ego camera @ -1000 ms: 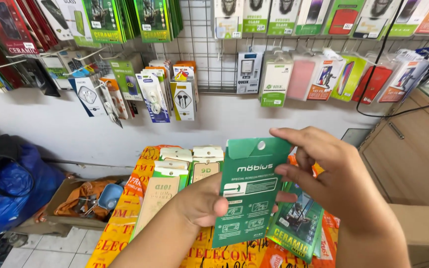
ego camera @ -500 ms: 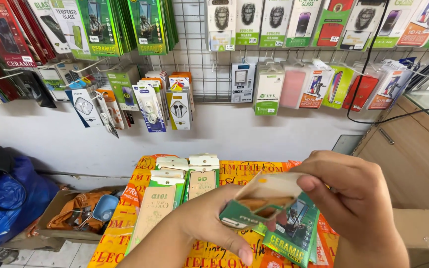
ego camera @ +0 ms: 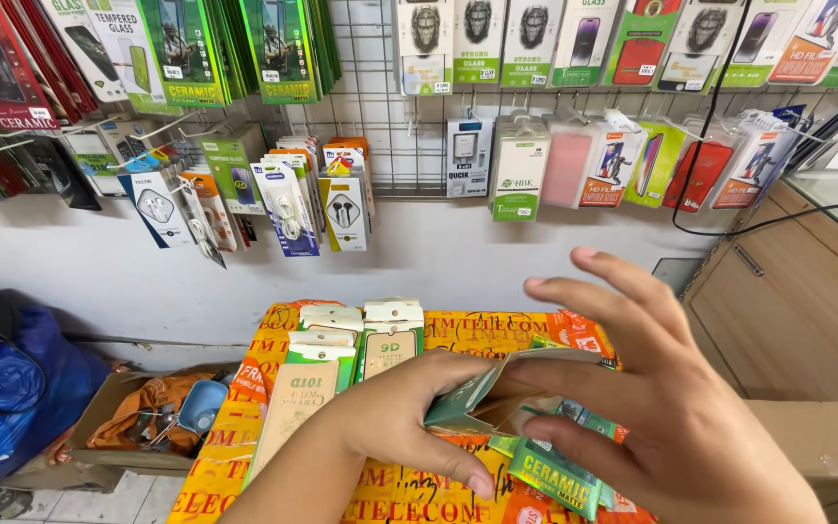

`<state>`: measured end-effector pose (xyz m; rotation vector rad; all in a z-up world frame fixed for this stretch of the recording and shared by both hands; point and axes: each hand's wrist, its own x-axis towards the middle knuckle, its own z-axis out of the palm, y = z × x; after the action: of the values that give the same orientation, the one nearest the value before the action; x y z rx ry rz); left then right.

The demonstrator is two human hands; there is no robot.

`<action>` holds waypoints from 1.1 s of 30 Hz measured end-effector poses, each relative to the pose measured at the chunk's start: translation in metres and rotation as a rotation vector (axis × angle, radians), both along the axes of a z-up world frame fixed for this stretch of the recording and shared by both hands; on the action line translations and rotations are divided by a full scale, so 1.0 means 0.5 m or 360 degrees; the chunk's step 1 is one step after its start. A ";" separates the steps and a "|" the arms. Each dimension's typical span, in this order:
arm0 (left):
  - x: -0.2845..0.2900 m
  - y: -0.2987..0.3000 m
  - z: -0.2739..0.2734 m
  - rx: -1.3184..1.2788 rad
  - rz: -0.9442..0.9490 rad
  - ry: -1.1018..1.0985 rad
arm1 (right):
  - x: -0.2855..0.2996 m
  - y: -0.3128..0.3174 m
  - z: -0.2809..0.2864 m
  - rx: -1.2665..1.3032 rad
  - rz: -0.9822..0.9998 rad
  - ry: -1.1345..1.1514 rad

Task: The person takes packaged phone screen protectors from a cardboard box and hangs them on a wall display rack, then arranges and opens other packaged screen protectors on the table, stacking them by type.

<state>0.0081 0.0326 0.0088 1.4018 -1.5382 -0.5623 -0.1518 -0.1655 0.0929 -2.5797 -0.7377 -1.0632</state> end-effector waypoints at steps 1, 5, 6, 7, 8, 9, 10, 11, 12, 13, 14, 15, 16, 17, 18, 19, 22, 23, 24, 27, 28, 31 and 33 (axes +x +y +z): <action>0.000 -0.001 0.001 -0.0005 -0.0036 0.0097 | 0.003 -0.002 -0.002 -0.0023 -0.0017 0.0047; 0.002 -0.008 -0.016 0.0050 -0.0099 0.0308 | 0.010 -0.005 -0.006 -0.0014 -0.0016 0.0098; 0.002 -0.011 -0.018 0.0053 -0.0102 0.0311 | 0.010 -0.004 -0.007 -0.0010 -0.0019 0.0100; 0.001 -0.013 -0.019 0.0062 -0.0084 0.0288 | 0.010 -0.002 -0.009 0.0017 -0.0016 0.0087; 0.001 -0.015 -0.020 0.0071 -0.0065 0.0265 | 0.011 -0.001 -0.010 0.0045 -0.0012 0.0073; 0.000 -0.015 -0.020 0.0076 -0.0069 0.0267 | 0.014 -0.001 -0.015 0.0049 -0.0016 0.0075; -0.001 -0.016 -0.020 0.0083 -0.0061 0.0332 | 0.017 -0.002 -0.019 0.0074 -0.0024 0.0085; -0.001 -0.019 -0.018 0.0089 -0.0056 0.0397 | 0.020 -0.004 -0.023 0.0097 -0.0037 0.0094; -0.001 -0.021 -0.015 0.0093 -0.0064 0.0397 | 0.022 -0.003 -0.021 0.0099 -0.0045 0.0095; -0.002 -0.022 -0.013 0.0100 -0.0075 0.0497 | 0.024 -0.002 -0.019 0.0104 -0.0040 0.0038; -0.002 -0.022 -0.011 0.0108 -0.0085 0.0597 | 0.027 -0.001 -0.018 0.0109 -0.0036 -0.0018; 0.002 -0.023 -0.014 0.0108 -0.0086 0.0600 | 0.021 -0.004 -0.014 0.0109 -0.0037 -0.0015; 0.006 -0.023 -0.017 0.0126 -0.0068 0.0568 | 0.016 -0.008 -0.011 0.0205 -0.0059 -0.0101; 0.010 -0.022 -0.021 0.0142 -0.0047 0.0534 | 0.012 -0.010 -0.009 0.0301 -0.0077 -0.0188; 0.013 -0.020 -0.022 0.0140 -0.0044 0.0536 | 0.012 -0.008 -0.015 0.0300 -0.0074 -0.0187; 0.015 -0.020 -0.023 0.0146 -0.0012 0.0422 | 0.011 -0.005 -0.019 0.0626 -0.0024 -0.0285; 0.021 -0.020 -0.024 0.0150 0.0015 0.0251 | 0.013 -0.043 -0.055 0.1256 0.0227 -0.0509; 0.022 -0.020 -0.025 0.0148 0.0014 0.0192 | 0.014 -0.063 -0.071 0.1557 0.0441 -0.0637; 0.022 -0.022 -0.028 0.0147 0.0016 0.0192 | 0.018 -0.071 -0.077 0.1556 0.0443 -0.0636; 0.023 -0.031 -0.041 0.0146 0.0001 0.0362 | 0.030 -0.083 -0.088 0.1678 0.0649 -0.0724; 0.022 -0.037 -0.047 0.0081 0.0009 0.0614 | 0.035 -0.080 -0.088 0.1656 0.0546 -0.0716; 0.035 -0.057 -0.061 -0.0096 0.0020 0.1167 | 0.051 -0.068 -0.088 0.1600 0.0354 -0.0688; 0.038 -0.065 -0.060 -0.0218 0.0029 0.1467 | 0.072 -0.053 -0.094 0.1567 0.0274 -0.0664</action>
<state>0.0270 0.0003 -0.0212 0.8414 -0.7928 -0.9077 -0.1159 -0.1922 0.0462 -1.4644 -0.3476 -1.4423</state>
